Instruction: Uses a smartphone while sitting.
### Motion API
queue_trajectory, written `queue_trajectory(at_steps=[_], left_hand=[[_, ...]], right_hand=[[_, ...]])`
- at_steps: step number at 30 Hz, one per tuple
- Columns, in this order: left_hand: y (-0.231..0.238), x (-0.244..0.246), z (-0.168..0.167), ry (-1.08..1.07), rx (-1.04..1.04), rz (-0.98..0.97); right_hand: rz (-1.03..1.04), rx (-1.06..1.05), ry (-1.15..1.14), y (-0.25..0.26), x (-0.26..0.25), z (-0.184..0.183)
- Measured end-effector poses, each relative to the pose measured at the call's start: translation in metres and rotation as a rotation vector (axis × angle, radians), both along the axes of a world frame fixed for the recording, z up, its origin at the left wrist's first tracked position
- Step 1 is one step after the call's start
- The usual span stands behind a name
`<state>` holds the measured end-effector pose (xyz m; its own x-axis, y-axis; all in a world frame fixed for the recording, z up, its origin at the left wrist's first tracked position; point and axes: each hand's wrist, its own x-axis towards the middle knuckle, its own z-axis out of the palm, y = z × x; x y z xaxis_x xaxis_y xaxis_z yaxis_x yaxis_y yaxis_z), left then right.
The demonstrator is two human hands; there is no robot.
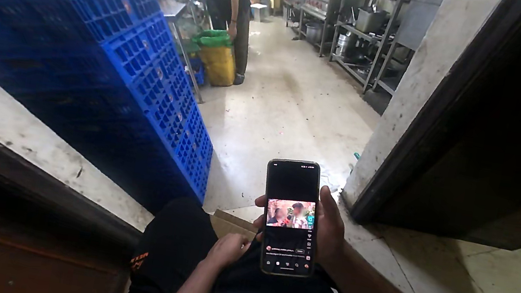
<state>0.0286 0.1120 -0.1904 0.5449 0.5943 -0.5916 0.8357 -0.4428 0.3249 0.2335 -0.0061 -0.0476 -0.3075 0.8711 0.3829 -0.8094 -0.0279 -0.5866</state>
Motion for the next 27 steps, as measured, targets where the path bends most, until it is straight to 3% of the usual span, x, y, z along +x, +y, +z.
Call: queue_trajectory(at_steps=[6,12,17,22,27], left_hand=[[0.0,0.0,-0.003,0.006,0.008,0.007],[0.0,0.0,-0.001,-0.012,0.01,-0.002],[-0.01,0.003,0.028,-0.001,0.005,0.009],[0.001,-0.001,-0.005,-0.016,0.019,0.001],[0.003,-0.001,-0.012,-0.006,0.01,0.005]], right_hand=[[0.077,0.056,0.066,0.008,0.01,-0.026],[-0.015,-0.022,-0.018,-0.001,-0.001,0.002],[-0.022,-0.029,-0.018,-0.001,-0.001,0.002],[-0.018,-0.02,-0.005,-0.001,-0.002,0.002],[0.032,0.01,0.038,0.003,0.005,-0.016]])
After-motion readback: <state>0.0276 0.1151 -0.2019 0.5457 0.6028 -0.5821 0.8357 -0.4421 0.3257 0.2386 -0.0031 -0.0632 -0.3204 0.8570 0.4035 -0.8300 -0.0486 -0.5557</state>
